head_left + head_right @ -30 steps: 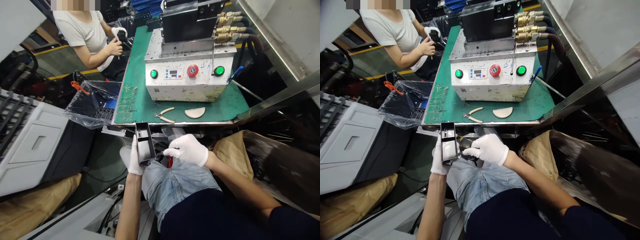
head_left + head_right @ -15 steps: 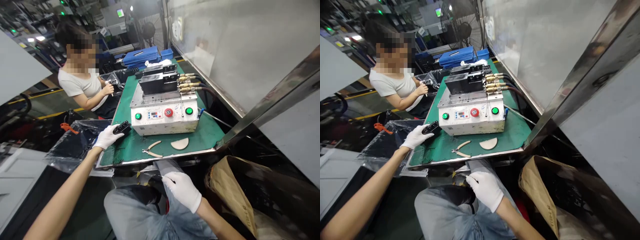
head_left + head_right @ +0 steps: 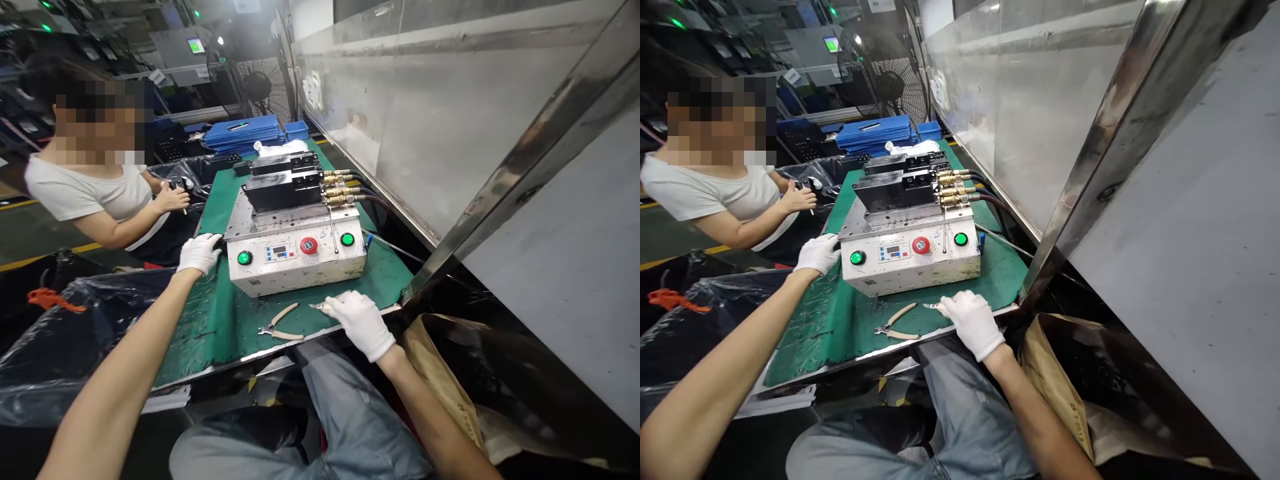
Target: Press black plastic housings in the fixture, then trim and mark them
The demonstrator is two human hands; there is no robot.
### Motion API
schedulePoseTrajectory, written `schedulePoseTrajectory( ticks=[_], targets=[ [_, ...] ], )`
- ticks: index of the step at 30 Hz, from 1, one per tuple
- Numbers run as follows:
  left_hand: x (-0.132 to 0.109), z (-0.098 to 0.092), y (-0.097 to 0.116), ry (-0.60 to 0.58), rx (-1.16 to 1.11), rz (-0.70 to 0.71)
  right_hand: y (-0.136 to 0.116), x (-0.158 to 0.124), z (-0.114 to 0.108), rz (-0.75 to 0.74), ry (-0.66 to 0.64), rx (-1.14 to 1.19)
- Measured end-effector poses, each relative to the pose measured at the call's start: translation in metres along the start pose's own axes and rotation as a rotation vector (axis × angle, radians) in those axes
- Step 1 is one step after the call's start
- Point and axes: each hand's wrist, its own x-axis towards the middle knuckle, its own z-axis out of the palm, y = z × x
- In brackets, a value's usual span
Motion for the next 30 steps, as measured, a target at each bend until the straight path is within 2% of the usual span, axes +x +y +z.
schedulePoseTrajectory(
  ticks=[2,4,9,12,15,17,19,21,23,25,27,28,30],
  targets=[
    [-0.03,-0.003,0.014,0.099,-0.013,-0.04,0.007,0.013,0.001,0.0,-0.067,-0.034],
    [-0.071,-0.004,0.026,0.186,-0.04,-0.076,0.011,0.021,0.006,-0.03,-0.1,-0.037],
    [-0.209,-0.002,0.047,0.423,-0.173,-0.066,0.011,0.029,0.022,-0.097,-0.05,0.019],
    [-0.294,-0.003,0.066,0.531,-0.213,-0.236,0.012,0.031,0.03,-0.099,-0.039,0.059],
    [-0.355,-0.007,0.089,0.511,-0.24,-0.493,0.014,0.03,0.038,-0.098,-0.024,0.079],
    [-0.381,-0.005,0.099,0.467,-0.278,-0.642,0.014,0.026,0.04,-0.094,0.021,0.081],
    [-0.396,0.004,0.101,0.392,-0.352,-0.762,0.01,0.02,0.036,-0.134,0.103,0.109],
    [-0.405,0.024,0.093,0.201,-0.425,-0.87,0.004,0.013,0.023,-0.174,0.255,0.163],
    [-0.411,0.054,0.079,-0.092,-0.451,-0.951,0.002,0.01,0.0,-0.139,0.46,0.208],
    [-0.414,0.088,0.067,-0.351,-0.429,-0.962,0.006,0.015,-0.029,-0.01,0.689,0.206],
    [-0.416,0.119,0.061,-0.467,-0.383,-0.917,0.017,0.029,-0.061,0.106,0.863,0.173],
    [-0.417,0.132,0.06,-0.494,-0.356,-0.892,0.024,0.037,-0.076,0.137,0.903,0.152],
    [-0.417,0.151,0.059,-0.514,-0.296,-0.854,0.038,0.053,-0.103,0.167,0.857,0.114]
  ],
)
